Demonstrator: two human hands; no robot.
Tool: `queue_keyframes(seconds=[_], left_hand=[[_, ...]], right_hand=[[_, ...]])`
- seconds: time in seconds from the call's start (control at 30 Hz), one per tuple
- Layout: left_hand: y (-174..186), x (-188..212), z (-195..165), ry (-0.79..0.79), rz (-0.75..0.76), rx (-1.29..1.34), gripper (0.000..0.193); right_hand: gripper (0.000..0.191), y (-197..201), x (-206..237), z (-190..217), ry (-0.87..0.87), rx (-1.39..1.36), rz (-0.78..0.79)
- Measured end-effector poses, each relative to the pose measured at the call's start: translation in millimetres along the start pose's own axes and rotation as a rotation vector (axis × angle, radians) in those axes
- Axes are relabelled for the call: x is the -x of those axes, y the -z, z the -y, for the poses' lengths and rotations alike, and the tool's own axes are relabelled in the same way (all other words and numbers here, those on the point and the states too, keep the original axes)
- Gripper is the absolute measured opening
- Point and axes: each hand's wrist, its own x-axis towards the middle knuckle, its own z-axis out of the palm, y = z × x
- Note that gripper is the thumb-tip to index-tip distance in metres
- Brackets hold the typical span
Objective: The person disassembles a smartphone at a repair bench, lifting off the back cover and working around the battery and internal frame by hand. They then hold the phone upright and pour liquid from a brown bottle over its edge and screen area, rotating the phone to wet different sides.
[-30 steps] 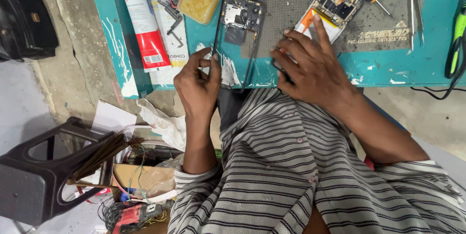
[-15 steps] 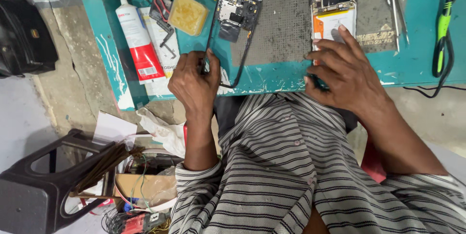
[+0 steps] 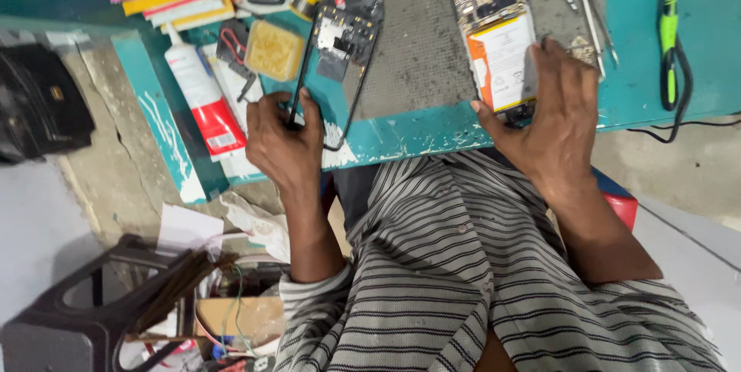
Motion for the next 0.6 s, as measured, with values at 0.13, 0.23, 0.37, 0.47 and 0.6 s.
queue_keyframes(seconds=[0.13, 0.23, 0.37, 0.47, 0.6], left_hand=[[9.7, 6.3, -10.4, -0.042, -0.035, 0.078, 0.021], [12.0, 20.7, -22.1, 0.111, 0.104, 0.310, 0.019], [-0.6, 43.3, -41.6, 0.050, 0.321, 0.790, 0.023], [-16.7, 56.4, -57.9, 0.200, 0.555, 1.121, 0.035], [-44.1, 59.8, -75.4, 0.273, 0.745, 1.368, 0.060]], right_hand=[[0.072, 2.8, -3.5, 6.6, -0.026, 0.026, 0.005], [0.070, 4.9, -9.6, 6.8, -0.021, 0.024, -0.002], [0.062, 7.7, -14.9, 5.6, -0.024, 0.047, -0.012], [0.057, 6.7, -18.6, 4.5, -0.080, 0.054, -0.023], [0.055, 11.4, -21.0, 0.0, -0.048, -0.102, -0.063]])
